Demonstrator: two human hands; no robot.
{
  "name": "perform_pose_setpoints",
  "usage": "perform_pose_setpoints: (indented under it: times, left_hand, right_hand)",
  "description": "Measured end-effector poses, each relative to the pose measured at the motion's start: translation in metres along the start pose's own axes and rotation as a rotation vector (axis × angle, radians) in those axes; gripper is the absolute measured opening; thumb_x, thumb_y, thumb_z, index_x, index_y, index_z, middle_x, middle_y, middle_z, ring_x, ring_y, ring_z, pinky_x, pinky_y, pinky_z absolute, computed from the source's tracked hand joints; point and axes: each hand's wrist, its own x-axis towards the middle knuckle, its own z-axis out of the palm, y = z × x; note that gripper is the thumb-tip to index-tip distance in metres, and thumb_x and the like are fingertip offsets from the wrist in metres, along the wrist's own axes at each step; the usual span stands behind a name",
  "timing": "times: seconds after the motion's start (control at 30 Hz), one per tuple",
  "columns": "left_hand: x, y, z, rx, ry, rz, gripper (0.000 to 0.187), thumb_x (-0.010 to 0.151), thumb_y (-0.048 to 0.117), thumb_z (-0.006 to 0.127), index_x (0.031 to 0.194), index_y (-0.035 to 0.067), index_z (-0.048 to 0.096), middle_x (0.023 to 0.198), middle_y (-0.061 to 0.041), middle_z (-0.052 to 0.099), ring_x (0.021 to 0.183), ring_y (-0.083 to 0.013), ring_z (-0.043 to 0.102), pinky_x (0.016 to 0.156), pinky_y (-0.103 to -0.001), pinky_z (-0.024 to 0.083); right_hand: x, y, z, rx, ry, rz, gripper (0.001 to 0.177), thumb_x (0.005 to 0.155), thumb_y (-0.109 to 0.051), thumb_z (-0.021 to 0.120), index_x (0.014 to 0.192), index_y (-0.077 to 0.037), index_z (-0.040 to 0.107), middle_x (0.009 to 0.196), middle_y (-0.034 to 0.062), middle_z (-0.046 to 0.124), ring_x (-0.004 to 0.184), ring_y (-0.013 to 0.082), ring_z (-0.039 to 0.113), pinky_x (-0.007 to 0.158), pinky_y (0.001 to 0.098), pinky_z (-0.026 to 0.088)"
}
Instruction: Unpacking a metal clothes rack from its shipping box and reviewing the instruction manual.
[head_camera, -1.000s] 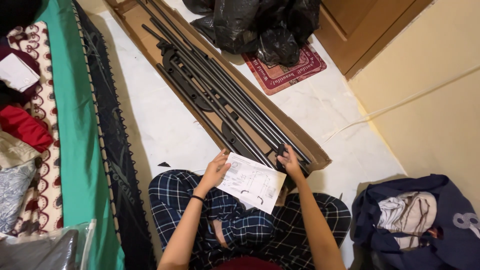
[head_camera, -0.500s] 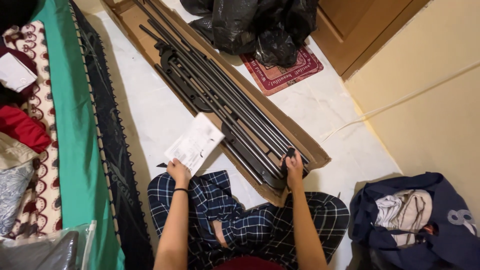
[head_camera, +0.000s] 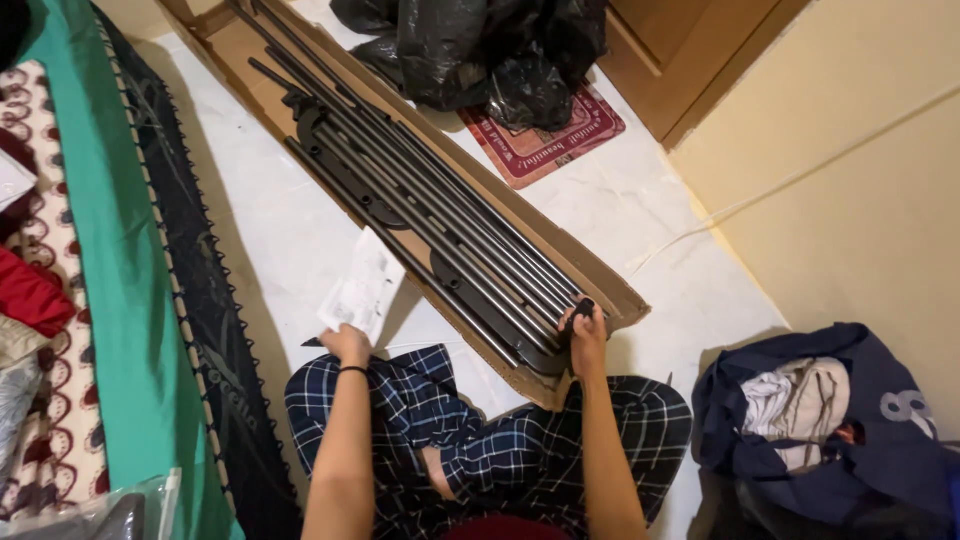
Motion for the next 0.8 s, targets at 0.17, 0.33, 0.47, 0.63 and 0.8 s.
perform_pose_setpoints:
  times: [0.17, 0.33, 0.47, 0.63, 0.8]
  left_hand:
    - [0.019, 0.005, 0.0, 0.532, 0.222, 0.443, 0.066, 0.085, 0.001, 0.065, 0.141, -0.01, 0.031, 0.129, -0.034, 0.045, 0.115, -0.0428, 0.049, 0.095, -0.055, 0.042]
    - [-0.085, 0.023, 0.043, 0.602, -0.089, 0.955, 0.059, 0.09, 0.001, 0.058, 0.143, -0.013, 0.035, 0.148, -0.037, 0.036, 0.129, -0.0419, 0.044, 0.112, -0.053, 0.039]
    - [-0.208, 0.003, 0.087, 0.801, -1.065, 1.427, 0.037, 0.082, 0.012, 0.065, 0.117, 0.002, 0.067, 0.118, -0.018, 0.065, 0.114, -0.0364, 0.06, 0.102, -0.054, 0.046]
    - [-0.244, -0.091, 0.112, 1.249, -1.61, 1.302, 0.064, 0.072, 0.033, 0.082, 0.129, 0.008, 0.064, 0.132, -0.018, 0.055, 0.124, -0.0372, 0.05, 0.096, -0.068, 0.04]
    - [-0.242, -0.13, 0.101, 1.344, -1.485, 1.451, 0.05, 0.079, 0.028, 0.075, 0.129, 0.027, 0.067, 0.133, -0.013, 0.055, 0.129, -0.0326, 0.049, 0.102, -0.067, 0.04]
  right_hand:
    - [-0.003, -0.002, -0.002, 0.044, 0.0, 0.003, 0.047, 0.102, -0.019, 0.067, 0.14, -0.001, 0.044, 0.095, 0.0098, 0.059, 0.086, 0.02, 0.058, 0.082, 0.0344, 0.05]
    - [0.005, -0.003, -0.006, -0.056, 0.071, 0.041, 0.046, 0.099, -0.019, 0.066, 0.137, -0.002, 0.048, 0.095, 0.0091, 0.062, 0.086, 0.0194, 0.061, 0.083, 0.0318, 0.049]
    - [0.025, 0.005, -0.027, -0.156, -0.023, 0.133, 0.032, 0.098, -0.014, 0.066, 0.125, 0.0, 0.056, 0.093, 0.0081, 0.066, 0.087, 0.0183, 0.065, 0.081, 0.0289, 0.051]
    - [0.05, -0.012, -0.039, -0.404, -0.214, 0.326, 0.021, 0.094, -0.01, 0.07, 0.113, -0.002, 0.062, 0.097, 0.0059, 0.073, 0.087, 0.0143, 0.068, 0.073, 0.0263, 0.051]
    - [0.061, 0.022, -0.055, -0.311, -0.176, 0.307, 0.021, 0.095, -0.007, 0.07, 0.114, -0.006, 0.063, 0.098, 0.0034, 0.074, 0.087, 0.0135, 0.072, 0.067, 0.0233, 0.054]
